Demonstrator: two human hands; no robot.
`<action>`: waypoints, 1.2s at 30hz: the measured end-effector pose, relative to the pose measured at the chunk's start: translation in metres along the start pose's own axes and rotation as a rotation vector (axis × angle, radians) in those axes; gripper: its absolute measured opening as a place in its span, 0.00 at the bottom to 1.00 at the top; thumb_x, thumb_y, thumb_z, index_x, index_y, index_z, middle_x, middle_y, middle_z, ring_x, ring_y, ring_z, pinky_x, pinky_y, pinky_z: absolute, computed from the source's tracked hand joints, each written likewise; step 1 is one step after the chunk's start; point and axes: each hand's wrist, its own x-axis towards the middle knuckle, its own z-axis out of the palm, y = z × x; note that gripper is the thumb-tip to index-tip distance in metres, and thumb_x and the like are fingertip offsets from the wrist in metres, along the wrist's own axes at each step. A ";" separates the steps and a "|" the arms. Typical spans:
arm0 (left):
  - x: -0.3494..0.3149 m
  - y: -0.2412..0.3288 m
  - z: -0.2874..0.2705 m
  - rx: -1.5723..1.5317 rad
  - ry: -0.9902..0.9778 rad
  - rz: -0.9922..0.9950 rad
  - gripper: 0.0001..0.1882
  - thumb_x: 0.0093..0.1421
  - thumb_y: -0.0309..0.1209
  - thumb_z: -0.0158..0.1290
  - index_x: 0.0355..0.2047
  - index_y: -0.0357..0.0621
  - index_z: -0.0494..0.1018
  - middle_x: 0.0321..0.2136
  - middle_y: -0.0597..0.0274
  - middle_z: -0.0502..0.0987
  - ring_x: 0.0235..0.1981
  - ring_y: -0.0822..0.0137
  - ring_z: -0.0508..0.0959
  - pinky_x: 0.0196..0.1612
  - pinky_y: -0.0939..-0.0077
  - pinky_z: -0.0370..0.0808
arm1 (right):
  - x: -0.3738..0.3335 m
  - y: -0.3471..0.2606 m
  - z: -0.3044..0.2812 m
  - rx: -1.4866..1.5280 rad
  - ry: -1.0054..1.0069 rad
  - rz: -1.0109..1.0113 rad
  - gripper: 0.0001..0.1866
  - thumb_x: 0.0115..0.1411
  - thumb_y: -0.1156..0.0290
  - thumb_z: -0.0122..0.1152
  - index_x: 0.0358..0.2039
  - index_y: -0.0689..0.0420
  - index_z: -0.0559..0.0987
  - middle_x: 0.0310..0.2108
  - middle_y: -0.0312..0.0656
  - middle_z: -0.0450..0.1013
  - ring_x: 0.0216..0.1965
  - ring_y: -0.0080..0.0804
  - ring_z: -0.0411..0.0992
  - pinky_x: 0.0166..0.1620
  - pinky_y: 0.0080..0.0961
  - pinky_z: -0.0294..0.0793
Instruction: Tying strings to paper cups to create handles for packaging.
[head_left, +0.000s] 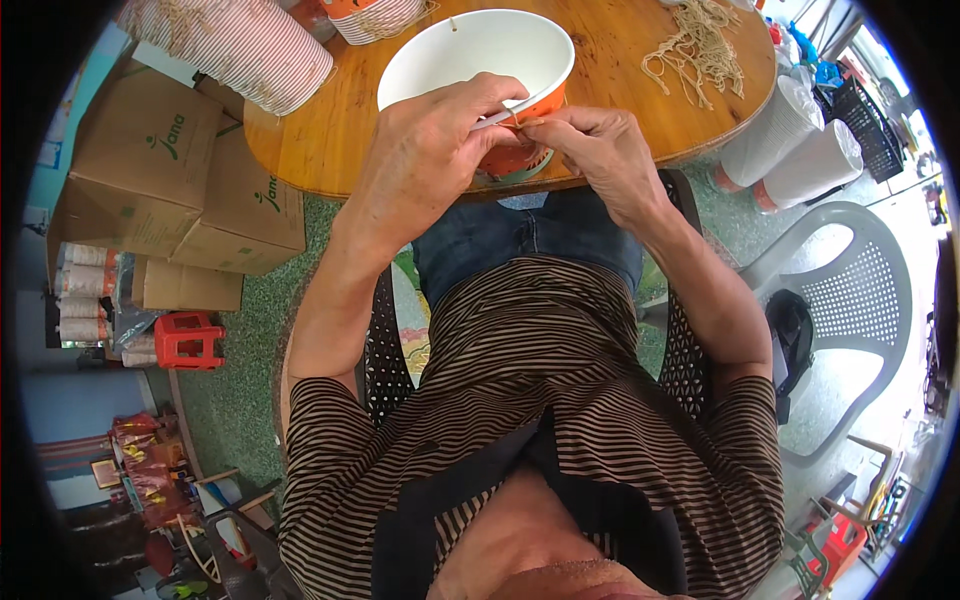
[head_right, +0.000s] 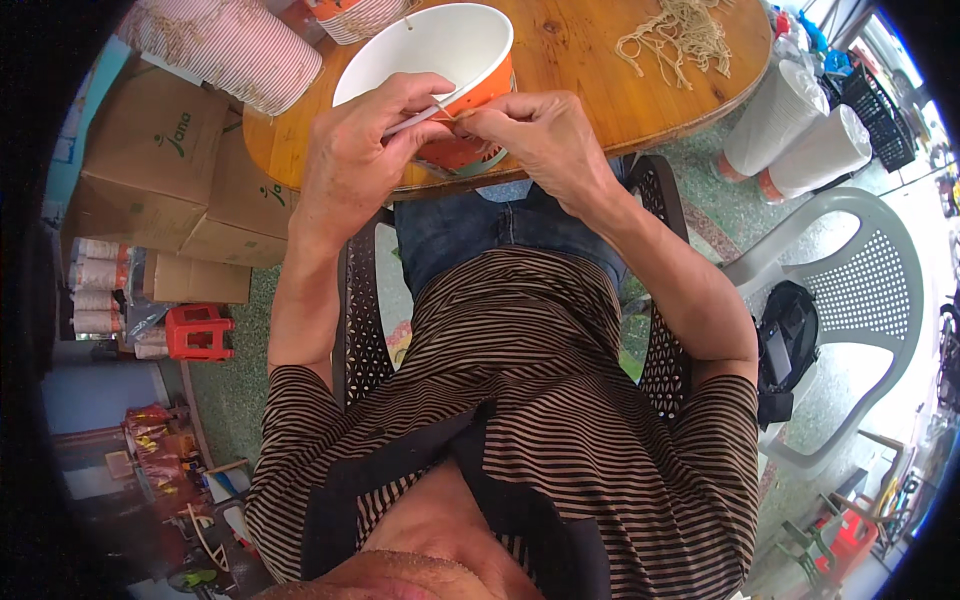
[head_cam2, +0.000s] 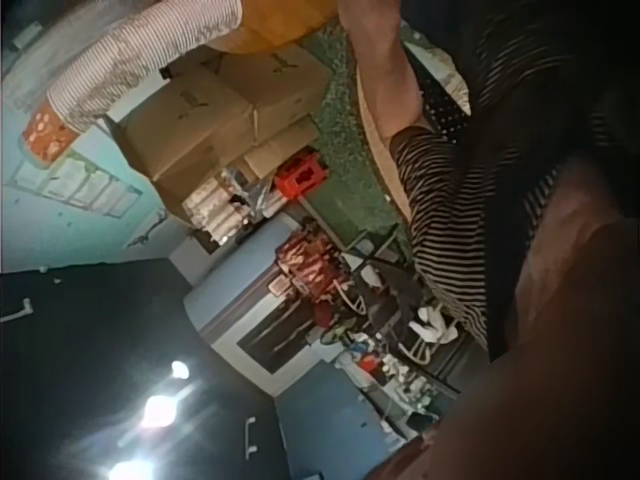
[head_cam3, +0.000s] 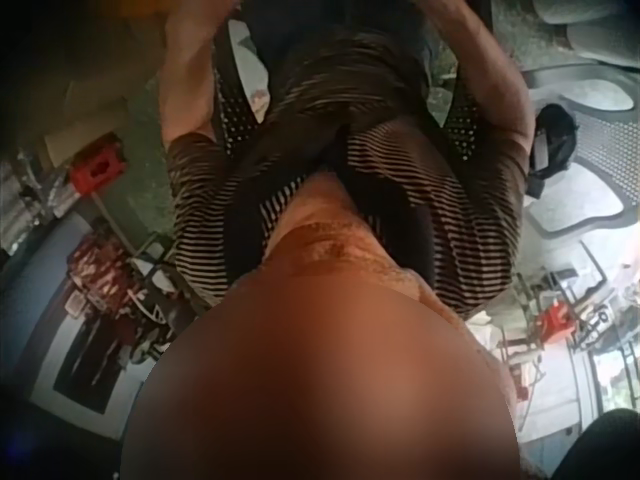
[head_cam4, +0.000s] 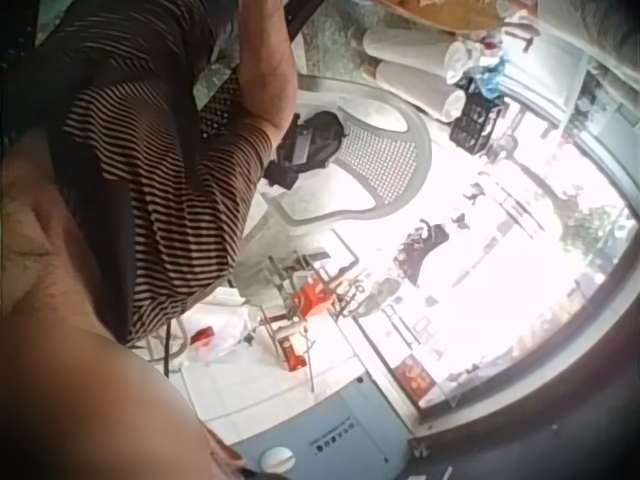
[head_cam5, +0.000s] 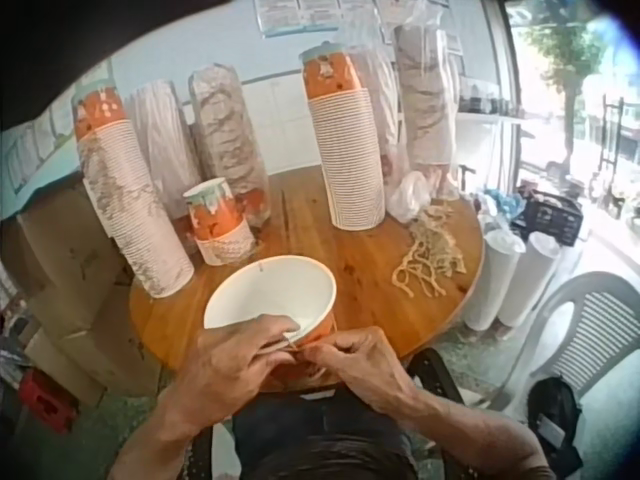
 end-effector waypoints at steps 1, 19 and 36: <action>0.000 0.000 0.000 0.013 -0.001 0.016 0.17 0.59 0.23 0.65 0.49 0.45 0.79 0.35 0.56 0.85 0.37 0.64 0.87 0.38 0.73 0.82 | 0.000 0.001 0.001 -0.023 0.007 0.005 0.14 0.64 0.63 0.68 0.33 0.64 0.88 0.27 0.36 0.81 0.30 0.16 0.73 0.34 0.18 0.71; 0.002 -0.004 -0.012 -0.067 -0.114 -0.041 0.21 0.60 0.20 0.62 0.54 0.45 0.77 0.40 0.54 0.85 0.40 0.64 0.87 0.43 0.73 0.84 | 0.006 0.023 0.001 -0.250 -0.025 -0.159 0.16 0.63 0.62 0.71 0.30 0.65 0.84 0.13 0.30 0.64 0.18 0.15 0.60 0.23 0.22 0.62; -0.003 -0.016 -0.037 -0.449 0.008 -0.344 0.19 0.66 0.19 0.59 0.57 0.38 0.75 0.37 0.62 0.82 0.39 0.76 0.83 0.41 0.81 0.84 | 0.015 0.020 -0.015 -0.958 0.040 -0.970 0.33 0.52 0.66 0.76 0.57 0.54 0.74 0.45 0.40 0.75 0.41 0.42 0.79 0.40 0.35 0.81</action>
